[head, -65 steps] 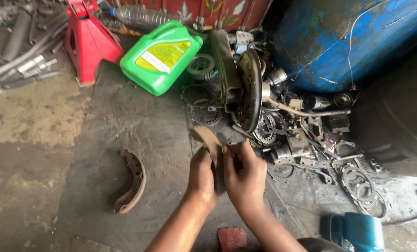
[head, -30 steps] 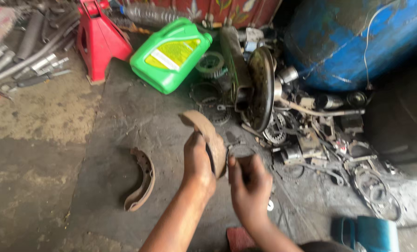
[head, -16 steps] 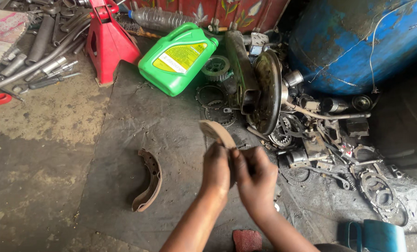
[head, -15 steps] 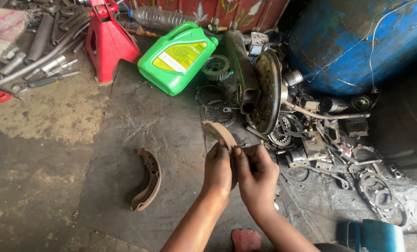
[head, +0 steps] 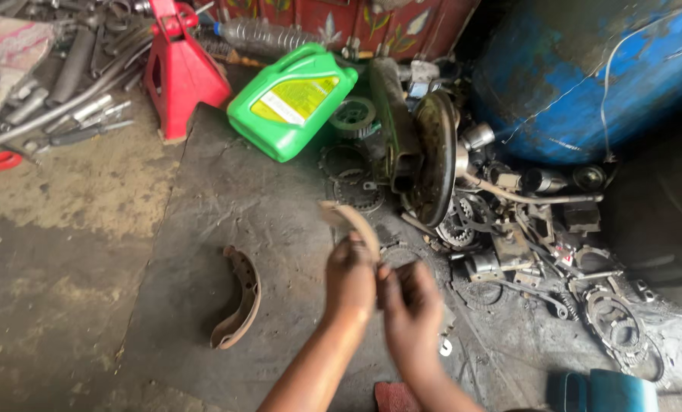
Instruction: The person holds and works on brake shoes by hand and using a small metal tool to manipulate the surfaces.
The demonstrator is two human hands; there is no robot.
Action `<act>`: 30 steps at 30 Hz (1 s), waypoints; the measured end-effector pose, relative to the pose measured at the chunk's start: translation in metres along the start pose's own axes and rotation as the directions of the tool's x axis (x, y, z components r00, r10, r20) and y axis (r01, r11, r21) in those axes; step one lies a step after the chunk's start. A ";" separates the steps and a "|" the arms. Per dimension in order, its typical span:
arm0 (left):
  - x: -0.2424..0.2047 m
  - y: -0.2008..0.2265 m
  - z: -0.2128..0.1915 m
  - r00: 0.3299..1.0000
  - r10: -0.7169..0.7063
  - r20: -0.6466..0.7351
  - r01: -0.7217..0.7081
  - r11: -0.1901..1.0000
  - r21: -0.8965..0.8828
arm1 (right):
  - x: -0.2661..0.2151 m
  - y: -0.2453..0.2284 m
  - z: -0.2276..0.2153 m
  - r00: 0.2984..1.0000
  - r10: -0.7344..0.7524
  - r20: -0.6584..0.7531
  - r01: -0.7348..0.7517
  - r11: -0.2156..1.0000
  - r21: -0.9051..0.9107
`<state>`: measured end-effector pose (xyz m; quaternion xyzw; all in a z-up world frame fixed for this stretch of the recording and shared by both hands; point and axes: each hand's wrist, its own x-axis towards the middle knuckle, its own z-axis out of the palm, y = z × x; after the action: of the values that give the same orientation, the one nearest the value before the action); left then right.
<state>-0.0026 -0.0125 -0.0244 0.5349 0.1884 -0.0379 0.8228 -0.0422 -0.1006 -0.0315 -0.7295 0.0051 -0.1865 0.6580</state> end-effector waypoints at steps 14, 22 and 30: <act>0.005 0.014 -0.017 0.994 -0.034 -0.108 0.022 0.994 -0.105 | -0.025 0.008 0.015 0.992 0.069 0.105 -0.070 0.998 -0.001; -0.013 -0.032 0.015 0.982 0.185 0.028 -0.187 0.975 0.123 | 0.014 0.006 -0.020 0.988 0.134 -0.082 -0.136 0.990 -0.024; -0.017 -0.025 0.002 0.995 0.070 -0.065 -0.069 0.997 0.015 | 0.012 0.015 -0.008 0.989 0.124 0.084 -0.134 0.983 0.126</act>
<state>-0.0244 -0.0272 -0.0391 0.5473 0.1963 0.0073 0.8135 -0.0296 -0.1134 -0.0425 -0.6894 0.0152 -0.1156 0.7150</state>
